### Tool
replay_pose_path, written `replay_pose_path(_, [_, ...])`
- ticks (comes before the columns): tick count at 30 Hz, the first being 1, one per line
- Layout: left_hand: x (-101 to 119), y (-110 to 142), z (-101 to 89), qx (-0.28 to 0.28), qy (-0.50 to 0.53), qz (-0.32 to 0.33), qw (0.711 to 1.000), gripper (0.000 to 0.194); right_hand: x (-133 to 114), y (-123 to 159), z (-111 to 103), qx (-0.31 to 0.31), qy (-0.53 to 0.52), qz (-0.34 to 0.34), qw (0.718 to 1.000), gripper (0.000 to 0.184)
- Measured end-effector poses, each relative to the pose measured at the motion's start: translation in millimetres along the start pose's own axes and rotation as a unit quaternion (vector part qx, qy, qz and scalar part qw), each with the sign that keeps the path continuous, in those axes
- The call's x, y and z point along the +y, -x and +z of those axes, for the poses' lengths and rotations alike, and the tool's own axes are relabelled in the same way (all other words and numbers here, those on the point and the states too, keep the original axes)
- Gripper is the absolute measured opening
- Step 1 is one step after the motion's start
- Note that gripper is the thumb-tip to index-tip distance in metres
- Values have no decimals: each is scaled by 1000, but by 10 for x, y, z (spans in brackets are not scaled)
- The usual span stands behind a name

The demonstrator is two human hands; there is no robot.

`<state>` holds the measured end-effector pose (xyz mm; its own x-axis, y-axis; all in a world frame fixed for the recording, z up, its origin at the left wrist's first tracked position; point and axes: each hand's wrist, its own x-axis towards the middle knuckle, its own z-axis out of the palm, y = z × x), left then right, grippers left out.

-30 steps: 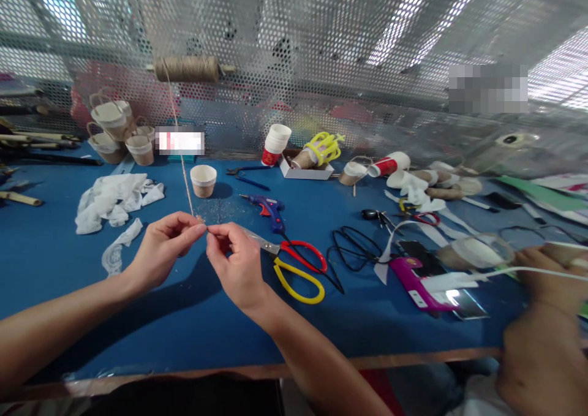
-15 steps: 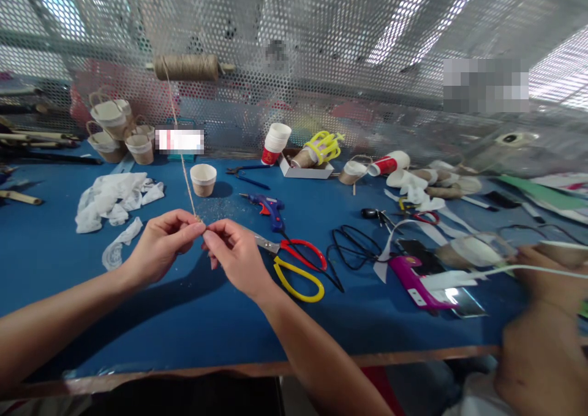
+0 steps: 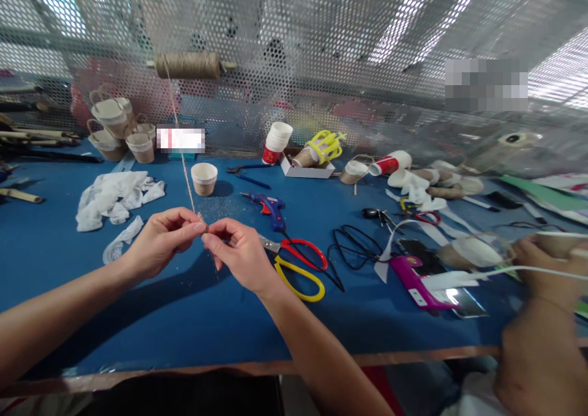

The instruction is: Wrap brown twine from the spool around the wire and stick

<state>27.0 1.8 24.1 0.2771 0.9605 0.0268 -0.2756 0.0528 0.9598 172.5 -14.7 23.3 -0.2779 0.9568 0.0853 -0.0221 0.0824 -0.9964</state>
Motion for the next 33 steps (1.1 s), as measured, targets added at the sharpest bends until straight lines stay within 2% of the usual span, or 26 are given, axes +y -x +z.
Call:
replay_pose_path(3, [-10,-5,10,24,-19,17,999,13,1,17,29,53,67,-32,996,12])
replay_pose_path(5, [-2,-5,5,22,-30,24,999,12,0,20,23,55,77,-38,995,11])
replay_pose_path(10, [54,6,-36,-67,-2,7,998,8,12,-5,-57,-80,-36,18,996,14])
replay_pose_path(13, [71,6,-46,-93,21,-2,995,7,19,-19,-82,-105,-90,42,990,16])
replay_pose_path(15, [71,0,-39,-73,26,-4,997,7,12,-22,-77,-86,-86,37,992,16])
replay_pose_path(23, [57,-4,6,-9,-10,1,1000,7,-28,2,-5,0,50,-19,999,13])
replay_pose_path(33, [10,6,-7,11,-98,23,995,13,20,4,10,35,85,-16,996,14])
